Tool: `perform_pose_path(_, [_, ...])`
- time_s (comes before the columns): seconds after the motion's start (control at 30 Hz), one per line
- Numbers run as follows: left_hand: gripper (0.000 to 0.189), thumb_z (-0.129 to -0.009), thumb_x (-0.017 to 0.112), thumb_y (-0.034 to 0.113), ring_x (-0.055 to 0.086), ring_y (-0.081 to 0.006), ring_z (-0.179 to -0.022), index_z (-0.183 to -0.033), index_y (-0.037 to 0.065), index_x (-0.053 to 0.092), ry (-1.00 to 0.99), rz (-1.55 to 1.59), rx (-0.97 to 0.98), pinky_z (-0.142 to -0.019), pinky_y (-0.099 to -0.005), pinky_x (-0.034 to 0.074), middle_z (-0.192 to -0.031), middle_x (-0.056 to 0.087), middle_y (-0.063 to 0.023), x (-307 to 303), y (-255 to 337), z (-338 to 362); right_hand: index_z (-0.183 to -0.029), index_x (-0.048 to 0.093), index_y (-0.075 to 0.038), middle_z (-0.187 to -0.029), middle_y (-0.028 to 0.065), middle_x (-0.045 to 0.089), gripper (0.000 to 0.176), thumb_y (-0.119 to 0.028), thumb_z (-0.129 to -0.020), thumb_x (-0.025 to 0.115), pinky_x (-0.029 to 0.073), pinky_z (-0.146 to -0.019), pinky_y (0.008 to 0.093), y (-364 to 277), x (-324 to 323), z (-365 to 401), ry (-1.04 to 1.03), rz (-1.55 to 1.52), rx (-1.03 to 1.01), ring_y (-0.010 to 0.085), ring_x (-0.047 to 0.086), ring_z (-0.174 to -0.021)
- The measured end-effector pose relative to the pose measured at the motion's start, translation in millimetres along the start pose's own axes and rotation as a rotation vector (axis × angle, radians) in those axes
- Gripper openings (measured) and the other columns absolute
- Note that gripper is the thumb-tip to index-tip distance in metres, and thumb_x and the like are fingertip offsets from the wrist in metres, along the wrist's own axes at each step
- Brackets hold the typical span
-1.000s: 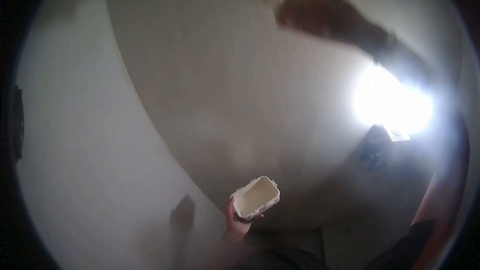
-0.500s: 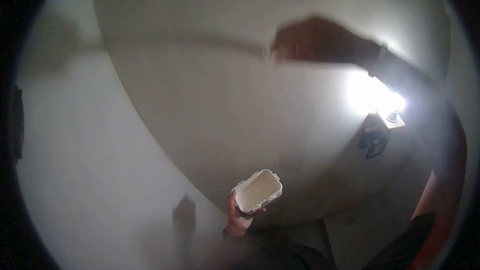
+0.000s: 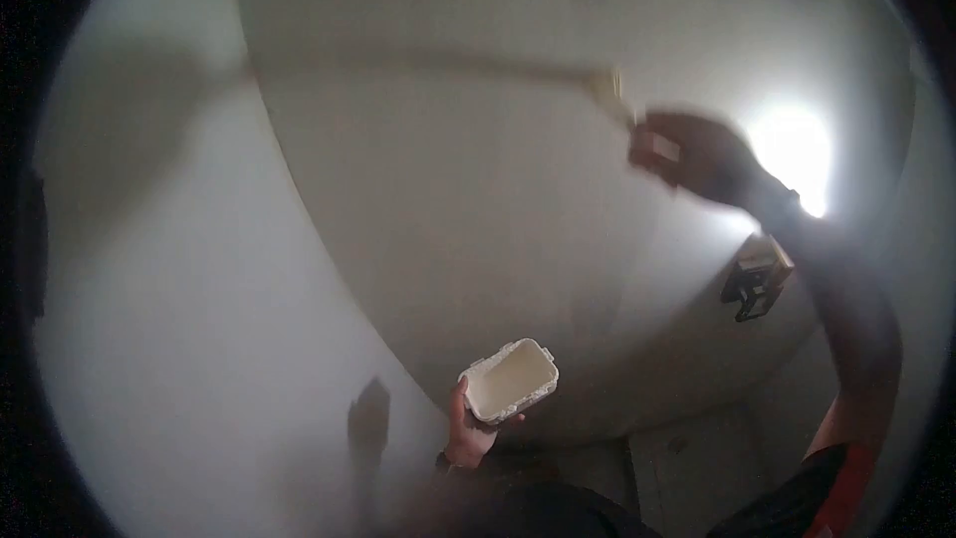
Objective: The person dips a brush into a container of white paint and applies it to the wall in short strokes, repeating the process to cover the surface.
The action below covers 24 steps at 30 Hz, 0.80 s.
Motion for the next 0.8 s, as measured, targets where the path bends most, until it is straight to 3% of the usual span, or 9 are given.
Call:
perform_pose_path(0.03, [0.065,-0.088,0.045,0.056,0.057,-0.0331,-0.111,-0.134,0.010,0.040,0.000,0.011,-0.005,-0.072,-0.0527,0.057,-0.128,0.052,-0.0112,0.2,0.7,0.1,-0.107,0.062,-0.008,-0.091,0.0041,0.065,0.035,-0.036,-0.086,0.066,0.055,-0.065,0.0275,0.5,28.3,24.3,-0.284,-0.248,0.420,0.0142,0.064,-0.073])
perform_pose_path(0.07, [0.064,-0.089,0.045,0.056,0.058,-0.0327,-0.110,-0.134,0.010,0.040,-0.013,0.013,-0.014,-0.071,-0.0524,0.057,-0.128,0.052,-0.0112,0.7,1.4,-0.4,-0.096,0.063,-0.007,-0.088,0.0050,0.063,0.026,-0.030,-0.085,0.066,0.054,-0.059,0.0282,-2.9,57.1,41.5,-0.420,-0.273,0.428,0.0146,0.062,-0.070])
perform_pose_path(0.13, [0.064,-0.089,0.044,0.056,0.058,-0.0324,-0.110,-0.134,0.010,0.040,-0.023,0.040,-0.024,-0.071,-0.0521,0.057,-0.129,0.052,-0.0111,-0.9,-0.4,-0.7,-0.086,0.062,-0.009,-0.090,0.0067,0.063,0.011,-0.016,-0.080,0.065,0.056,-0.061,0.0311,-50.1,81.6,82.7,-0.031,0.001,-0.729,0.0200,0.065,-0.079])
perform_pose_path(0.23, [0.064,-0.090,0.044,0.055,0.058,-0.0321,-0.110,-0.135,0.010,0.038,-0.038,0.038,-0.010,-0.071,-0.0514,0.057,-0.129,0.052,-0.0111,-1.7,0.2,-2.7,-0.090,0.063,-0.009,-0.093,0.0072,0.064,0.015,-0.013,-0.076,0.068,0.058,-0.069,0.0326,-80.2,99.3,97.0,-0.261,-0.108,-0.510,0.0236,0.066,-0.088])
perform_pose_path(0.3, [0.062,-0.089,0.042,0.055,0.056,-0.0341,-0.112,-0.135,0.014,0.039,0.011,-0.002,-0.021,-0.071,-0.0532,0.056,-0.130,0.051,-0.0110,-5.3,-1.5,-4.2,-0.099,0.064,-0.013,-0.105,0.0085,0.063,0.019,-0.022,-0.082,0.064,0.057,-0.079,0.0332,-98.2,92.4,105.3,-0.081,-0.025,-0.684,0.0233,0.064,-0.096])
perform_pose_path(0.4, [0.064,-0.088,0.042,0.056,0.056,-0.0344,-0.112,-0.135,0.013,0.038,0.020,0.007,-0.057,-0.069,-0.0526,0.057,-0.130,0.051,-0.0114,-8.1,-4.4,-4.2,-0.102,0.064,-0.012,-0.110,0.0091,0.061,0.022,-0.024,-0.083,0.062,0.054,-0.089,0.0354,-93.8,102.5,111.7,-0.021,-0.254,-0.516,0.0247,0.062,-0.104])
perform_pose_path(0.5, [0.063,-0.090,0.045,0.053,0.058,-0.0330,-0.110,-0.137,0.011,0.037,0.039,0.034,-0.006,-0.069,-0.0518,0.058,-0.131,0.051,-0.0125,-3.1,0.2,-2.4,-0.101,0.064,-0.011,-0.109,0.0091,0.062,0.021,-0.023,-0.083,0.064,0.054,-0.090,0.0364,-97.6,120.7,117.6,-0.106,-0.364,-0.618,0.0247,0.064,-0.101])
perform_pose_path(0.57, [0.063,-0.090,0.046,0.053,0.058,-0.0333,-0.110,-0.137,0.011,0.038,0.047,0.029,0.006,-0.068,-0.0521,0.058,-0.130,0.052,-0.0125,-7.1,-1.5,-6.5,-0.097,0.065,-0.009,-0.104,0.0089,0.065,0.021,-0.016,-0.078,0.072,0.057,-0.082,0.0363,-98.4,129.4,117.3,-0.024,-0.409,-0.623,0.0252,0.067,-0.091])
perform_pose_path(0.8, [0.064,-0.088,0.047,0.055,0.061,-0.0336,-0.105,-0.134,0.012,0.042,0.168,-0.023,0.025,-0.065,-0.0504,0.059,-0.126,0.055,-0.0121,-15.0,-5.0,-4.8,-0.096,0.063,-0.008,-0.103,0.0094,0.066,0.025,-0.012,-0.074,0.076,0.058,-0.076,0.0358,-70.6,161.1,130.0,0.172,-0.777,-0.360,0.0248,0.068,-0.088])
Point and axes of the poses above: each hand's wrist, its own z-axis away from the middle knuckle, its own x-axis out of the palm, y = z × x, the point moved 8 cm from there along -z, towards the middle knuckle
